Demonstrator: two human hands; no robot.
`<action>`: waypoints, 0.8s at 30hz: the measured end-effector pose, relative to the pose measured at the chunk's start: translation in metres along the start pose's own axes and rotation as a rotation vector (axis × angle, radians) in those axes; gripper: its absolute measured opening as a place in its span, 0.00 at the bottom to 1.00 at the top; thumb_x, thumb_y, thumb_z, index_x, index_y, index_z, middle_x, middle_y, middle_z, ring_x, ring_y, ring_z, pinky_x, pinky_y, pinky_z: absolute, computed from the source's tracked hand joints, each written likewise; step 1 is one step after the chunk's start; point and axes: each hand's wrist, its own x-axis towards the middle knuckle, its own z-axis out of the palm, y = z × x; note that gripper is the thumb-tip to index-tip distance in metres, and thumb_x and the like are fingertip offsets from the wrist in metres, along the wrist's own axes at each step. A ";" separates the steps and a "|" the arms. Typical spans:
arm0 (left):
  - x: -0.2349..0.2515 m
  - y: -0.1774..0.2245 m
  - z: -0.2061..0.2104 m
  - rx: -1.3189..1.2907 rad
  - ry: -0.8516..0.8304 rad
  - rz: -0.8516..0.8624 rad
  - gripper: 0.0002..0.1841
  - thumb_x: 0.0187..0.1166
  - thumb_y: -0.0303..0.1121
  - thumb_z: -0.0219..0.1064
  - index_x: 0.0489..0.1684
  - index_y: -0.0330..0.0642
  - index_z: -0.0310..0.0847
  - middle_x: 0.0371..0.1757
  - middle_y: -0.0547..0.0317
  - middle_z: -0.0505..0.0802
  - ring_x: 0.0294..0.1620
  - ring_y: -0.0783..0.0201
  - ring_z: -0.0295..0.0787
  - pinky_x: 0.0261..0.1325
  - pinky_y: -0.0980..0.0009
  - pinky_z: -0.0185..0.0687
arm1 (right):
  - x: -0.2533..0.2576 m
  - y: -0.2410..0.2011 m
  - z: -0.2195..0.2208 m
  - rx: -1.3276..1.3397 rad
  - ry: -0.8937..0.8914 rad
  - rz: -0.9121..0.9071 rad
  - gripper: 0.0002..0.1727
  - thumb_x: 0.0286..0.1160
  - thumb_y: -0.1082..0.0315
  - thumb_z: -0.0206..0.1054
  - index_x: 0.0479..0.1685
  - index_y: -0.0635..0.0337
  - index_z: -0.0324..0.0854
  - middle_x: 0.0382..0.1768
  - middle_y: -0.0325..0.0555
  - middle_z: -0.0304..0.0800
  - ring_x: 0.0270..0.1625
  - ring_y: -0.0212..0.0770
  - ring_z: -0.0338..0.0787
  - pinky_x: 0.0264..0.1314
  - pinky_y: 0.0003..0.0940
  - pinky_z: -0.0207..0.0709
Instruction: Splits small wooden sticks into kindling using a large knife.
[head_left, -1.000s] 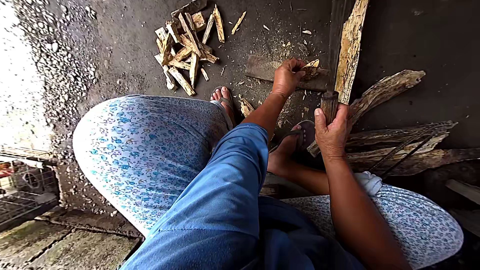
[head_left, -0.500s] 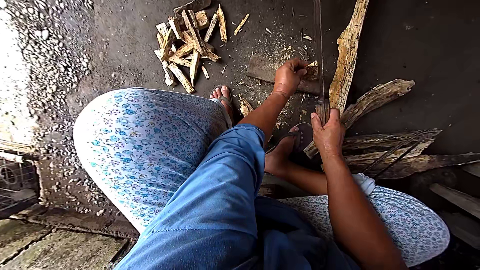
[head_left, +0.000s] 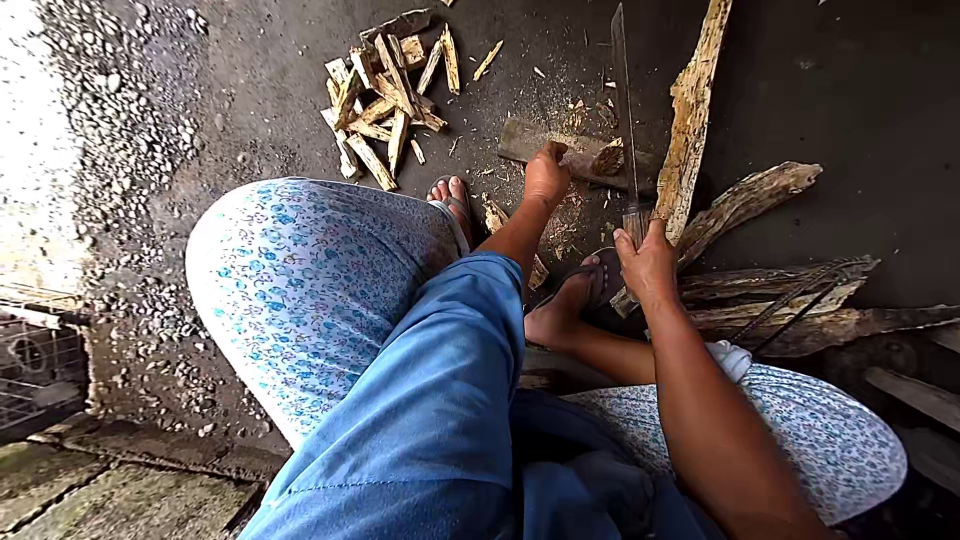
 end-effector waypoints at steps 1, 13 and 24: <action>-0.002 -0.003 -0.004 -0.001 0.005 -0.026 0.22 0.80 0.24 0.65 0.74 0.35 0.78 0.70 0.42 0.89 0.74 0.49 0.85 0.79 0.50 0.77 | -0.001 0.001 0.001 -0.003 0.007 -0.001 0.33 0.87 0.46 0.62 0.73 0.68 0.68 0.47 0.73 0.87 0.53 0.72 0.89 0.56 0.70 0.78; -0.071 -0.022 -0.025 0.335 -0.734 -0.513 0.19 0.88 0.44 0.64 0.53 0.34 0.85 0.38 0.52 0.91 0.34 0.61 0.87 0.44 0.60 0.86 | -0.025 0.001 0.000 0.141 0.292 -0.250 0.35 0.86 0.51 0.62 0.76 0.76 0.65 0.48 0.74 0.88 0.51 0.70 0.91 0.56 0.67 0.81; -0.094 -0.017 -0.021 0.713 -0.636 -0.308 0.20 0.80 0.37 0.71 0.58 0.24 0.84 0.65 0.28 0.88 0.71 0.34 0.84 0.73 0.35 0.74 | -0.028 -0.013 -0.001 0.215 0.300 -0.197 0.32 0.85 0.47 0.62 0.68 0.71 0.71 0.41 0.66 0.88 0.41 0.63 0.91 0.48 0.64 0.82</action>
